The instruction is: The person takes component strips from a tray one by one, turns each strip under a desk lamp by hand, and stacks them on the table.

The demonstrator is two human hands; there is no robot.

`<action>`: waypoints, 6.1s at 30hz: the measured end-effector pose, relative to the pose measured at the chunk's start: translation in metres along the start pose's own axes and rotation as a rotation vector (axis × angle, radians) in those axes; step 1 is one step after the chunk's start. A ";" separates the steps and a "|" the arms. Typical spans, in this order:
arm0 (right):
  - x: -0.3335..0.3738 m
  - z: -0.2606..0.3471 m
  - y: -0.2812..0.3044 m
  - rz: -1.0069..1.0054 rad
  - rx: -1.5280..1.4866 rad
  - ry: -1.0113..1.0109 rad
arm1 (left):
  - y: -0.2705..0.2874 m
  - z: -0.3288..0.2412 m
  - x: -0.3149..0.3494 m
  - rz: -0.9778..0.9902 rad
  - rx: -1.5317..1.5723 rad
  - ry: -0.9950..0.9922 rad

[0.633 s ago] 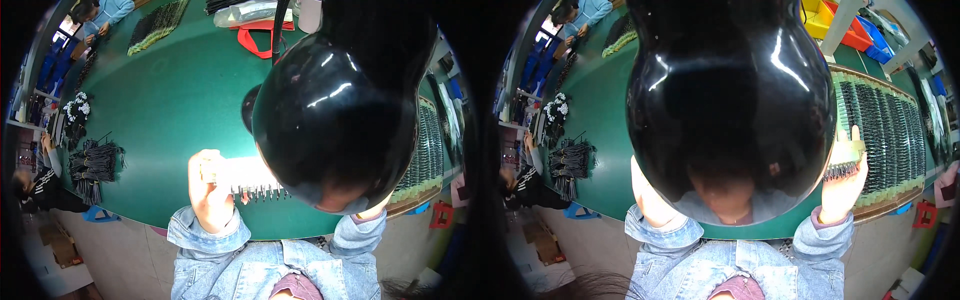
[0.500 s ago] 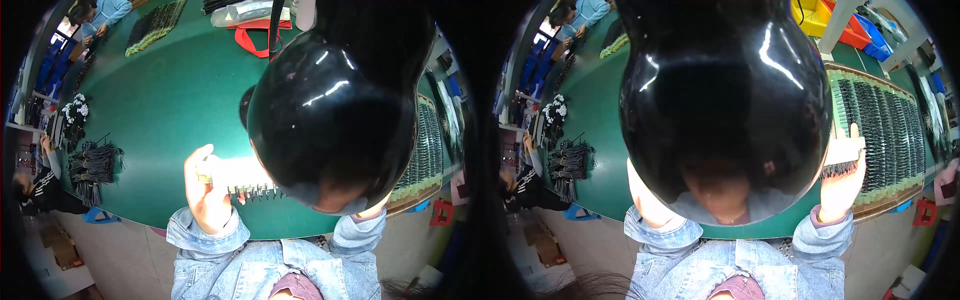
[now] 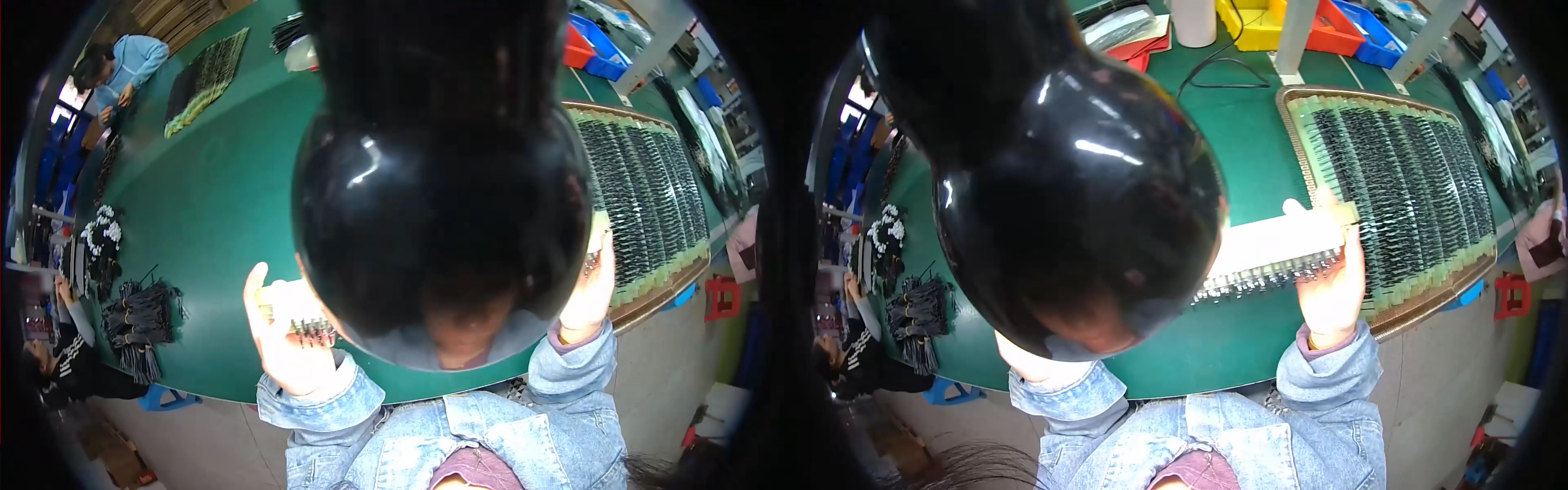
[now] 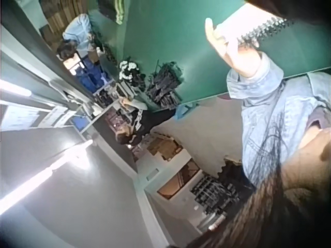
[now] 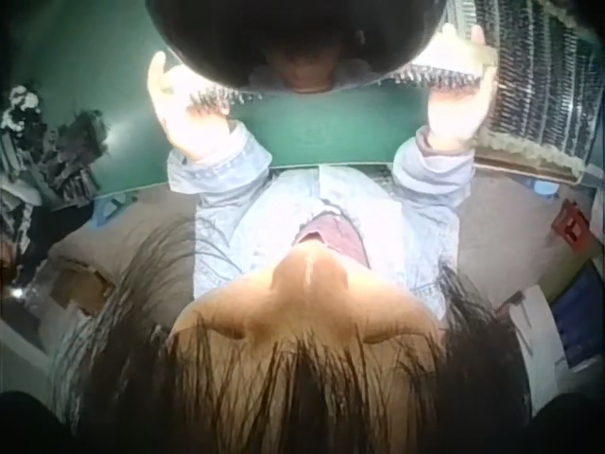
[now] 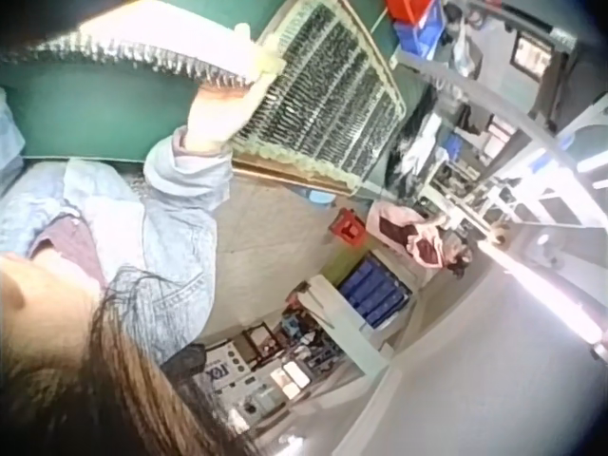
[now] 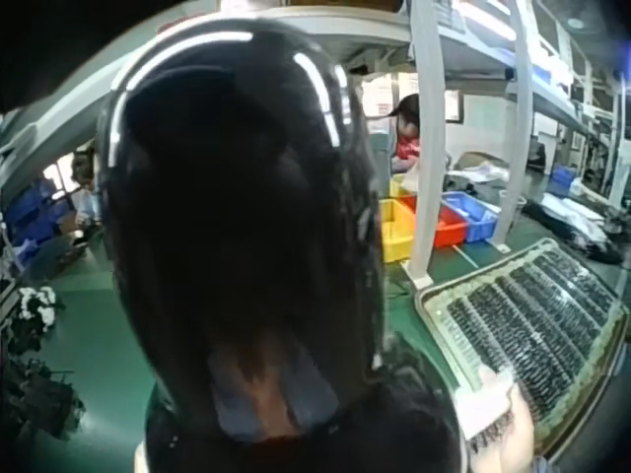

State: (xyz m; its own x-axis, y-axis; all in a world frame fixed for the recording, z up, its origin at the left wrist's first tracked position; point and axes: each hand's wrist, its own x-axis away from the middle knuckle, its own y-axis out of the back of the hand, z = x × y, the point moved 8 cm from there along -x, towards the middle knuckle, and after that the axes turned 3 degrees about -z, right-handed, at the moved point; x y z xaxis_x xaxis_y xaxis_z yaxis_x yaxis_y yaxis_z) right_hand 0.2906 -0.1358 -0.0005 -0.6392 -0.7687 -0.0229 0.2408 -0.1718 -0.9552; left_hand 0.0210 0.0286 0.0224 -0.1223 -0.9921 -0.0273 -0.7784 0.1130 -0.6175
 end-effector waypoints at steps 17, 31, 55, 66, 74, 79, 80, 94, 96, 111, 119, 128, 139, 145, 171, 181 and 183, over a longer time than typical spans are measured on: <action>0.004 -0.002 -0.004 -0.047 0.410 0.043 | 0.015 -0.001 -0.001 0.079 0.048 0.009; 0.015 0.013 0.014 -0.169 0.528 0.191 | 0.060 -0.017 0.020 -0.540 -0.453 -0.297; 0.008 0.009 0.013 -0.287 0.668 0.179 | 0.019 -0.007 0.004 -0.073 -0.190 0.006; 0.004 0.013 0.005 -0.272 0.830 0.291 | 0.012 -0.001 0.010 -0.068 -0.247 0.063; -0.008 0.006 0.036 -0.344 0.474 0.073 | 0.005 0.009 0.018 0.352 -0.459 0.336; -0.005 0.000 0.022 -0.244 0.678 0.041 | 0.033 0.026 0.057 0.598 -0.449 0.763; -0.004 -0.005 0.018 -0.190 0.750 -0.005 | 0.036 0.027 0.068 0.626 -0.512 0.784; 0.052 0.011 -0.029 0.143 1.070 -0.008 | 0.095 -0.051 0.013 0.016 -0.774 0.127; 0.064 0.044 -0.020 0.071 1.278 0.163 | 0.104 -0.051 -0.022 -0.011 -0.855 0.056; 0.120 0.094 0.005 -0.489 2.204 0.619 | 0.138 -0.047 -0.108 0.069 -1.552 -0.475; 0.123 0.093 0.002 -0.522 2.132 0.706 | 0.141 -0.058 -0.096 -0.033 -1.715 -0.610; 0.119 0.084 0.004 -0.501 2.058 0.776 | 0.085 -0.047 -0.050 0.086 -1.444 -0.620; 0.109 0.112 0.024 -0.510 1.468 0.549 | 0.002 0.015 0.019 0.534 -1.252 -0.550; 0.121 0.112 0.030 -0.480 1.047 0.228 | -0.003 0.068 0.038 0.726 -0.669 0.316; -0.014 -0.036 0.003 -0.108 0.426 -0.150 | 0.015 -0.022 -0.004 0.047 -0.229 -0.026; -0.003 -0.030 0.002 -0.202 0.775 -0.209 | 0.042 -0.012 -0.010 -0.112 -0.183 0.016; -0.002 -0.030 0.002 -0.232 0.821 -0.179 | 0.038 -0.012 -0.007 -0.185 -0.115 0.011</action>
State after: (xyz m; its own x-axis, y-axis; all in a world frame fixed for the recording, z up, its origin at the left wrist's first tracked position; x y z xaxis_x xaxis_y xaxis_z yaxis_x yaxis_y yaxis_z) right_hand 0.2708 -0.1160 -0.0108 -0.6294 -0.7328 0.2585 0.6132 -0.6727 -0.4140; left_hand -0.0149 0.0405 0.0087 0.0228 -0.9959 0.0875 -0.8534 -0.0650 -0.5171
